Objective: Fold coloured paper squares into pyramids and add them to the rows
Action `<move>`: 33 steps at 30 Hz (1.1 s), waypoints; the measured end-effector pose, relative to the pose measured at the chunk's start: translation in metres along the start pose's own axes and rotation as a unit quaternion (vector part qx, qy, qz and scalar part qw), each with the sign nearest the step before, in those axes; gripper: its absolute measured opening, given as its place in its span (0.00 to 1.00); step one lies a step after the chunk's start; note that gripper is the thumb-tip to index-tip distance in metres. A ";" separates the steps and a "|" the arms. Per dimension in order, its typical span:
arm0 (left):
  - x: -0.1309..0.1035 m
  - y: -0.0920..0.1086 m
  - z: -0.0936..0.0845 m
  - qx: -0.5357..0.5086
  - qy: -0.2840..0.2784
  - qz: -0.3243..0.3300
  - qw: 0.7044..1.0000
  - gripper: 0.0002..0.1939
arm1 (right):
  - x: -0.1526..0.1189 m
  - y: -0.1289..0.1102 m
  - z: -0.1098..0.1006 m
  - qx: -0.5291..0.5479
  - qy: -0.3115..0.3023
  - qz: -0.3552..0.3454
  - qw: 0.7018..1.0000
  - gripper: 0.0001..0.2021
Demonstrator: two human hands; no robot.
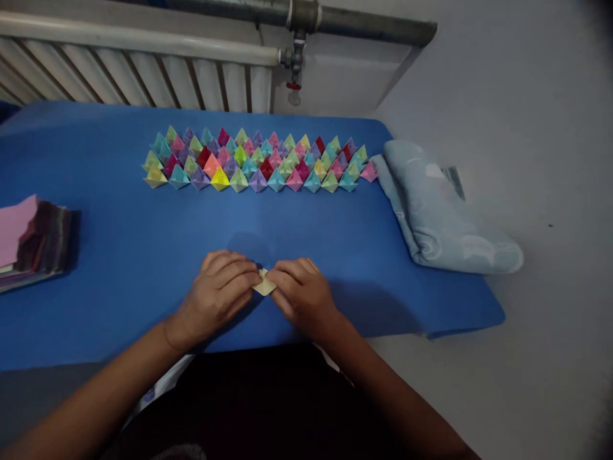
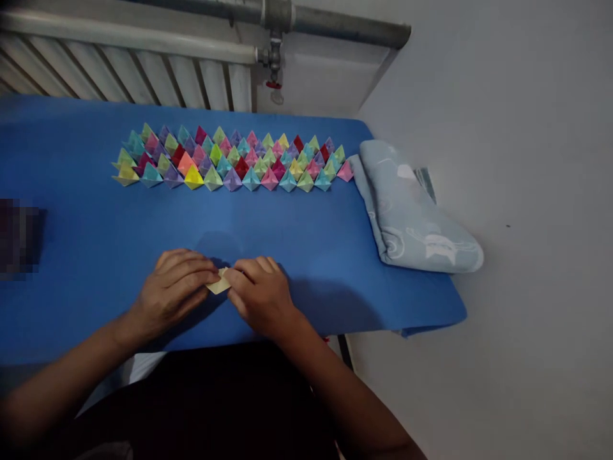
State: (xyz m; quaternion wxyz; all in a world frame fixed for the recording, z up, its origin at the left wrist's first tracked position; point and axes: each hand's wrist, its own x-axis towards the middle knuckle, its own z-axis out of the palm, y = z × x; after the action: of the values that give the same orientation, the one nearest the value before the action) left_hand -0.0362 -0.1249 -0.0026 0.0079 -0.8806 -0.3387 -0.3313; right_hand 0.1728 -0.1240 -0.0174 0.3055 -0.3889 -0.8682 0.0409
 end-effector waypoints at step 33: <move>-0.028 0.018 0.003 0.076 -0.114 -0.042 0.990 0.12 | -0.023 -0.008 0.003 -0.006 -0.112 -0.051 0.992 0.11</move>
State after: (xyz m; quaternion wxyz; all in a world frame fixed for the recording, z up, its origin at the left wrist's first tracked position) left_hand -0.0394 -0.1551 -0.0175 0.0216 -0.8944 -0.3986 -0.2020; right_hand 0.1775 -0.1452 -0.0287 0.2054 -0.3389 -0.9159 0.0636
